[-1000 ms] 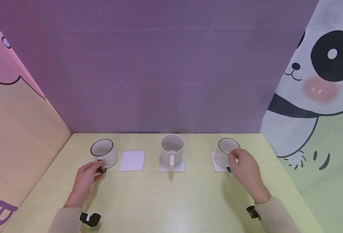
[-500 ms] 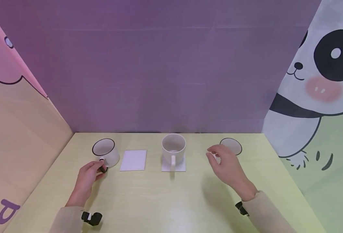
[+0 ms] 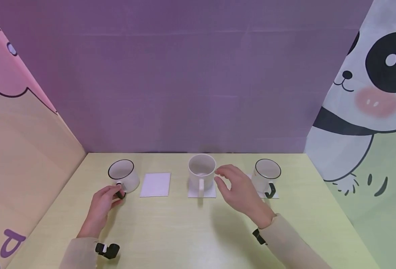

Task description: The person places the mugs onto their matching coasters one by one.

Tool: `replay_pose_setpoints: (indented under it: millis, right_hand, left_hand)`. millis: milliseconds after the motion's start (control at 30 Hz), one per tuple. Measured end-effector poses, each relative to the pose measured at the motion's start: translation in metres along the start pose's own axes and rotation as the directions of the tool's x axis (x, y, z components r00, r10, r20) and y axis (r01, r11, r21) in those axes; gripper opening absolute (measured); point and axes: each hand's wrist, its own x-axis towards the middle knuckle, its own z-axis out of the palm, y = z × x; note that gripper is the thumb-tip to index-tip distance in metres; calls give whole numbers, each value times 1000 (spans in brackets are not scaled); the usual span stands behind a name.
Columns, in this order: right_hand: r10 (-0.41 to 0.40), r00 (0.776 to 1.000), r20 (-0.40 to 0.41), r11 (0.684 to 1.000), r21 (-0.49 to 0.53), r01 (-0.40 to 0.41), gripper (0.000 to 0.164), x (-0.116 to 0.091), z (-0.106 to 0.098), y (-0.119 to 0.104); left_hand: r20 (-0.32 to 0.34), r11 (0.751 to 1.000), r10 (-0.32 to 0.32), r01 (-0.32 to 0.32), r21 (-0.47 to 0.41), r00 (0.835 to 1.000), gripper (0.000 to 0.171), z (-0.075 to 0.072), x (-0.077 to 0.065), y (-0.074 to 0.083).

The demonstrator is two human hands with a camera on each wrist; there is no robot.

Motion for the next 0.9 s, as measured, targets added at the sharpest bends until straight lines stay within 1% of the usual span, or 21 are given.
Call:
replay_pose_setpoints:
  millis: [167,300,400,500,567,633,733,767,900]
  right_hand:
    - [-59,998,-15,998,21,59,14,8,11,-7]
    - [-78,997,-23,996,37,79,13,14,20,-13]
    - [-67,998,-18,997,41,68,14,17,29,-16]
    - [-53,999,-13,998,41,53,15,20,39,-20]
    - [-43,999,-6,998,51,43,16,21,46,-23]
    - [-36,999,-1,997,61,36,17,22,53,-25]
    - [-48,999,-6,998,51,49,16,23,64,-27]
    - [-57,998,-12,998,41,57,16,23,67,-27]
    - [-97,995,-20,995,10,97,16,26,81,-29]
  left_hand:
    - [-2,1000,-6,6,8,1000,50,-2,0,1]
    - [-2,1000,-7,7,-2,1000,51,-1,1,-1]
    - [5,1000,8,-8,-29,1000,52,-2,4,-7]
    - [4,998,9,-9,-67,1000,52,-4,9,-15]
    - [17,997,22,-21,-69,1000,54,-6,12,-18]
    - [3,997,5,-5,-78,1000,53,-5,14,-20]
    - [4,999,13,-13,-42,1000,53,-4,11,-15]
    - [-8,999,5,-5,-32,1000,52,-3,9,-13]
    - [-5,1000,29,-29,3,1000,50,-1,2,-4]
